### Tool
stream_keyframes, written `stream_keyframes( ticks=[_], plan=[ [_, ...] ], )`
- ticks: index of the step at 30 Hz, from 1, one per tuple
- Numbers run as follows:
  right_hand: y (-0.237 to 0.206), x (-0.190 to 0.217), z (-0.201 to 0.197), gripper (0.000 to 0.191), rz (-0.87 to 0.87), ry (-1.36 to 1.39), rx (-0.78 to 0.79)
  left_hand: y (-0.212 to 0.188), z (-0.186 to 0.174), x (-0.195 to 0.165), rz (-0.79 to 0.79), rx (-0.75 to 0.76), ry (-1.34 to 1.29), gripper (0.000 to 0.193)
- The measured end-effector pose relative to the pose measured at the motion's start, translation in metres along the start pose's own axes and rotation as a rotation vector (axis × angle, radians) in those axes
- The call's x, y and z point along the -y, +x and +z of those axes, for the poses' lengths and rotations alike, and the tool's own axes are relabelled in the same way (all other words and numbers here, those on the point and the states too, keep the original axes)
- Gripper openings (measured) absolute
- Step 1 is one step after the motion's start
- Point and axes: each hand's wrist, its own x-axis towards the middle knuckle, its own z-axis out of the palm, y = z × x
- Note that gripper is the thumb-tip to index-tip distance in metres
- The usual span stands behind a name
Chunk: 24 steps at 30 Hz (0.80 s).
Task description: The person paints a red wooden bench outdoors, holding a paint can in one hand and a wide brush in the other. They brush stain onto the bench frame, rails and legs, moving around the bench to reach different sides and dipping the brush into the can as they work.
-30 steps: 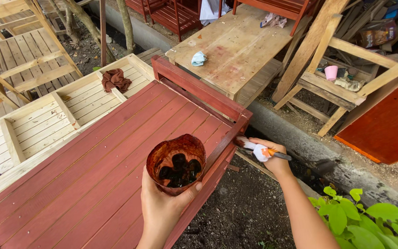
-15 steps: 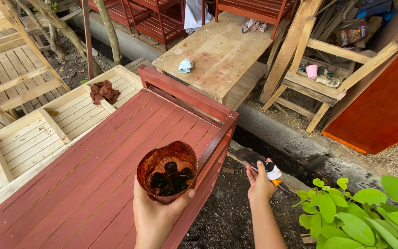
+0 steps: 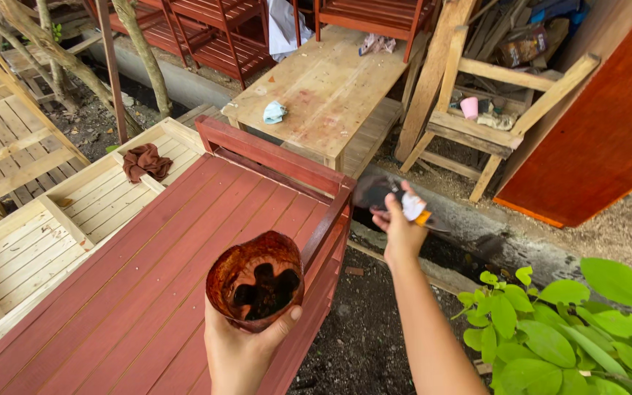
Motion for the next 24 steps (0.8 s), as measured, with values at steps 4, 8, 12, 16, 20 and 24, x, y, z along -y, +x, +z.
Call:
stream_keyframes(
  ticks=[4, 8, 12, 16, 20, 24],
  plan=[
    [-0.008, 0.020, -0.024, 0.056, 0.023, 0.079, -0.078, -0.002, -0.002, 0.002, -0.007, -0.007, -0.003, 0.096],
    [-0.029, 0.000, -0.027, 0.055, 0.147, -0.073, -0.182, -0.006, -0.009, 0.004, -0.014, -0.003, 0.057, 0.098],
    [-0.055, -0.027, -0.008, 0.048, 0.271, 0.020, -0.184, -0.010, -0.018, 0.004, 0.000, 0.001, 0.055, 0.099],
    [-0.090, -0.032, 0.001, 0.031, 0.297, 0.048, -0.277, -0.021, -0.033, 0.007, -0.016, 0.010, 0.038, 0.096],
    [-0.147, -0.036, -0.005, 0.027, 0.352, 0.078, -0.285, -0.039, -0.048, 0.011, 0.025, 0.026, -0.061, 0.094],
    [-0.227, -0.044, -0.020, 0.027, 0.409, 0.075, -0.223, -0.066, -0.062, 0.017, 0.116, -0.004, -0.121, 0.089]
  ],
)
